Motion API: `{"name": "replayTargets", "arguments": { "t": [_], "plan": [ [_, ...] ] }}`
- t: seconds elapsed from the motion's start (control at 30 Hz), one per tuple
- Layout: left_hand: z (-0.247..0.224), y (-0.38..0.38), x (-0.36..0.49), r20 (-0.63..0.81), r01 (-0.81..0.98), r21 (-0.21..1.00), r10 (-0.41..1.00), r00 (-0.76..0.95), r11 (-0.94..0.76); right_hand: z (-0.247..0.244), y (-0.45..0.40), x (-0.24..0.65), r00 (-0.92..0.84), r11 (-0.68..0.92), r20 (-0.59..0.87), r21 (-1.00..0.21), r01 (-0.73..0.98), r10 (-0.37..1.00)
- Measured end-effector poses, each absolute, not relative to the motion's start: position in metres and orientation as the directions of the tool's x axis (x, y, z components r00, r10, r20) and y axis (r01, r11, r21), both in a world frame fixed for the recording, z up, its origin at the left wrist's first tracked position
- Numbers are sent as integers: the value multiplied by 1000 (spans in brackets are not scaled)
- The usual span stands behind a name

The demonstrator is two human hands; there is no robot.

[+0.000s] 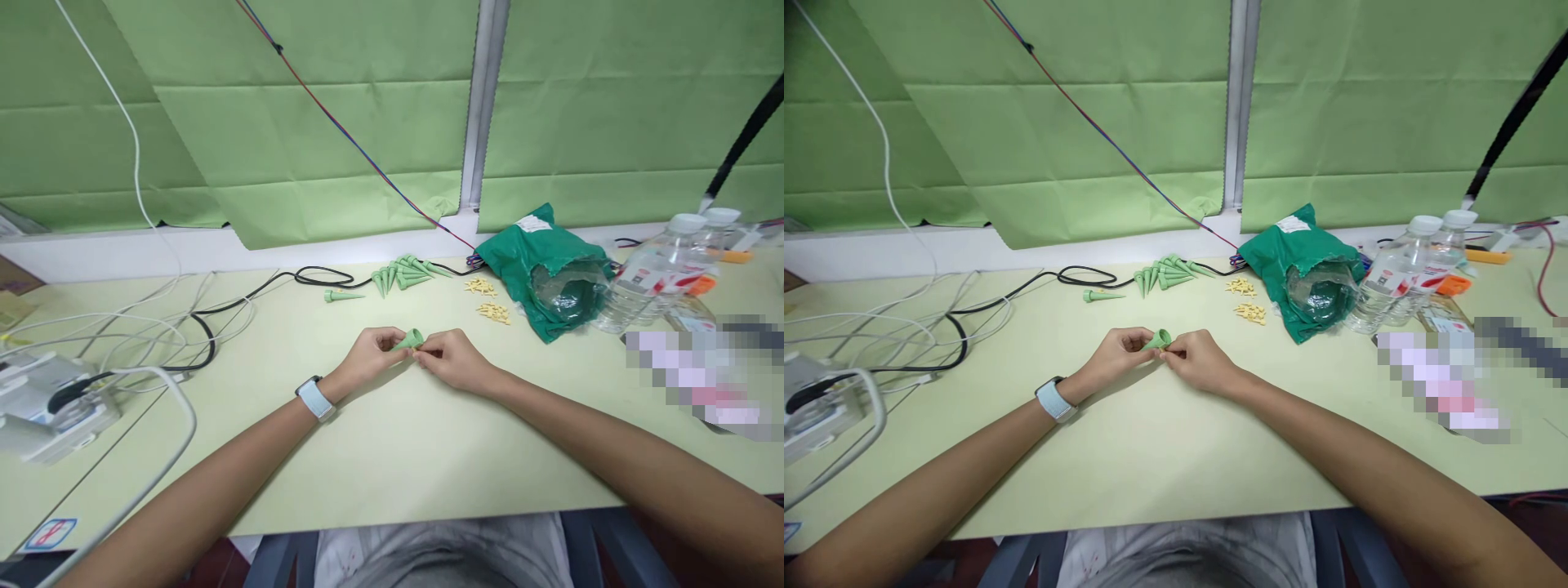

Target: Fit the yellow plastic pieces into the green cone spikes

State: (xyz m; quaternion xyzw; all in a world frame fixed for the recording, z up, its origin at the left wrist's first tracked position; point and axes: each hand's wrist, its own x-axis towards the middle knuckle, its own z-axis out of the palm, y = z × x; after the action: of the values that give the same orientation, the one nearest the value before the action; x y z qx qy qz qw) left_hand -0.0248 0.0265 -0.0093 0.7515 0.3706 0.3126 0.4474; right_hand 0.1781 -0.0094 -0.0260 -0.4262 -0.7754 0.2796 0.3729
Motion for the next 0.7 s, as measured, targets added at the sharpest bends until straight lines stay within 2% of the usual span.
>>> {"name": "replayTargets", "arguments": {
  "t": [0.33,0.4,0.57,0.7],
  "plan": [
    [-13,31,-24,177,244,907,837,518,-343,-33,-12,172,-296,535,456,-594,601,839],
    [-12,31,-25,204,215,905,819,536,-367,-33,-11,172,-265,508,445,-619,599,855],
    [-9,30,-25,236,167,914,819,524,-370,-30,-7,176,-270,394,301,-813,428,915],
    [-8,31,-26,243,131,923,810,533,-363,-29,-6,178,-294,345,243,-861,374,924]
  ]
}}
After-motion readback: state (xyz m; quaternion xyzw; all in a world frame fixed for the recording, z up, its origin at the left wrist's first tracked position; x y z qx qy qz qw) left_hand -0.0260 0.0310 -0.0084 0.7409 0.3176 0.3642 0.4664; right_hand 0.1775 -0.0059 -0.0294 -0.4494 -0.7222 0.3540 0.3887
